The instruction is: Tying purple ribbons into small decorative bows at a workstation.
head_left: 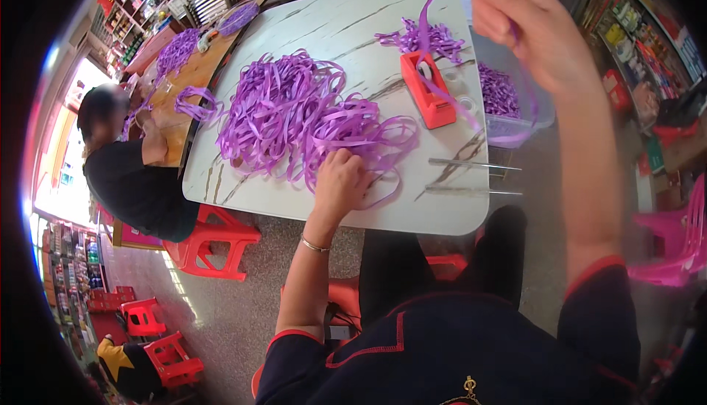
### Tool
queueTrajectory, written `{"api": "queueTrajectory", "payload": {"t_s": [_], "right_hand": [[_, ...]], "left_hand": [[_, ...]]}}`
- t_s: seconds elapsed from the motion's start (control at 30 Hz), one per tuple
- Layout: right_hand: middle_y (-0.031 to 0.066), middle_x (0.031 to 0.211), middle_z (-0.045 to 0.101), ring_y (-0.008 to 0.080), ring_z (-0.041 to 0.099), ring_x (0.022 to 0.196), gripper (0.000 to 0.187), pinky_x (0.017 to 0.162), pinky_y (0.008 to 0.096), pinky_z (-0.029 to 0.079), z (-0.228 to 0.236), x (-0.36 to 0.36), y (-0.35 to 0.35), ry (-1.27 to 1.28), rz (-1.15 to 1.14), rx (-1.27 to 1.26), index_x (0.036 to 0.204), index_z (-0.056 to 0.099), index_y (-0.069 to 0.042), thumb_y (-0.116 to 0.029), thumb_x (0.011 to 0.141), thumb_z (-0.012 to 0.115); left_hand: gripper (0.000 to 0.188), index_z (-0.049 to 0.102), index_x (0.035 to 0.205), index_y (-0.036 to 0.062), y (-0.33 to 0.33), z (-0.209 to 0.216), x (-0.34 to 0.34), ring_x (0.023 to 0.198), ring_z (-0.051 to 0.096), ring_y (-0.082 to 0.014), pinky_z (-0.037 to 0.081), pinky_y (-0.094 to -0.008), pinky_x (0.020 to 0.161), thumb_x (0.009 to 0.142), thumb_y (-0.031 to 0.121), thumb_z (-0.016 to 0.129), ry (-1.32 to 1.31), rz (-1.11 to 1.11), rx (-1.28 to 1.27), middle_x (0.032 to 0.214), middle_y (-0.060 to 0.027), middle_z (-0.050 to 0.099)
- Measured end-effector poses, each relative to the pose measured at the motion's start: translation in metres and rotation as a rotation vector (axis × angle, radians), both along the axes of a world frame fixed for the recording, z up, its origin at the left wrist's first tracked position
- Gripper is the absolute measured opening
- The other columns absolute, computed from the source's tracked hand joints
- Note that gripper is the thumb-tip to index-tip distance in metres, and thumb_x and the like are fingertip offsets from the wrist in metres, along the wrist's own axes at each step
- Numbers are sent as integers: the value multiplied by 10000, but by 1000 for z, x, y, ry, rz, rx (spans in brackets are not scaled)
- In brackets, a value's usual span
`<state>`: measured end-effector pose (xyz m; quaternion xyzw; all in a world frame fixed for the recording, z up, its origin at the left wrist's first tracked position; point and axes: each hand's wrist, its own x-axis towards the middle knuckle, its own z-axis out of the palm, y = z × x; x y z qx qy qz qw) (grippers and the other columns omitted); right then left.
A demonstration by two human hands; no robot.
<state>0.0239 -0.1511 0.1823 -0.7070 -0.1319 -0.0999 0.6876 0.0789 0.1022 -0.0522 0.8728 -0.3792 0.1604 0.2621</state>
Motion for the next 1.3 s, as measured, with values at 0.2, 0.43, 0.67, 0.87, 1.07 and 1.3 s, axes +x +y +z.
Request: {"api": "queueTrajectory", "payload": {"t_s": [0.2, 0.43, 0.67, 0.87, 1.07, 1.3], "right_hand": [[-62, 529, 398, -11, 272, 379, 316, 362, 145, 192, -8, -55, -25, 41, 85, -111, 1113, 519, 14, -234, 929, 451], [-35, 549, 474, -5, 306, 350, 363, 343, 136, 227, -32, -112, -52, 242, -11, 88, 1130, 517, 31, -255, 912, 467], [-2, 594, 523, 35, 419, 411, 412, 393, 161, 321, -94, -182, -117, 475, 57, 25, 958, 557, 13, -369, 814, 608], [14, 654, 539, 84, 513, 567, 279, 519, 219, 400, -125, -215, -136, 448, -50, 139, 817, 545, -25, -294, 802, 617], [27, 690, 579, 107, 559, 647, 76, 562, 233, 423, -120, -214, -122, 325, -206, 24, 845, 589, -18, -31, 795, 534], [68, 785, 629, 200, 618, 710, 130, 627, 278, 466, -110, -200, -79, 80, -250, -655, 886, 614, -60, -67, 759, 641]], "left_hand": [[348, 535, 1124, 50, -60, 65, -27, 969, 557, -225, 434, -333, 786, 794, 122, 619, 270, -183, -588, 1030, -95, 582], [246, 510, 1015, 0, -124, 107, -68, 711, 510, -140, 402, -259, 648, 928, 225, 465, 1130, -912, -631, 802, -68, 543], [398, 356, 599, 74, -108, 82, -61, 478, 256, -97, 211, -243, 422, 932, 277, 431, 1445, -804, -942, 551, 12, 300], [393, 334, 599, 71, -76, 53, -54, 486, 279, -100, 233, -250, 439, 912, 261, 475, 1336, -754, -731, 554, -6, 347], [698, 449, 1235, -39, -86, 60, -63, 874, 569, -206, 460, -305, 737, 817, 511, 551, 1266, -839, -72, 997, -156, 574], [604, 433, 1250, -25, -169, 83, -120, 1026, 534, -189, 429, -320, 860, 850, 403, 577, 937, -1015, -229, 1091, -137, 558]]}}
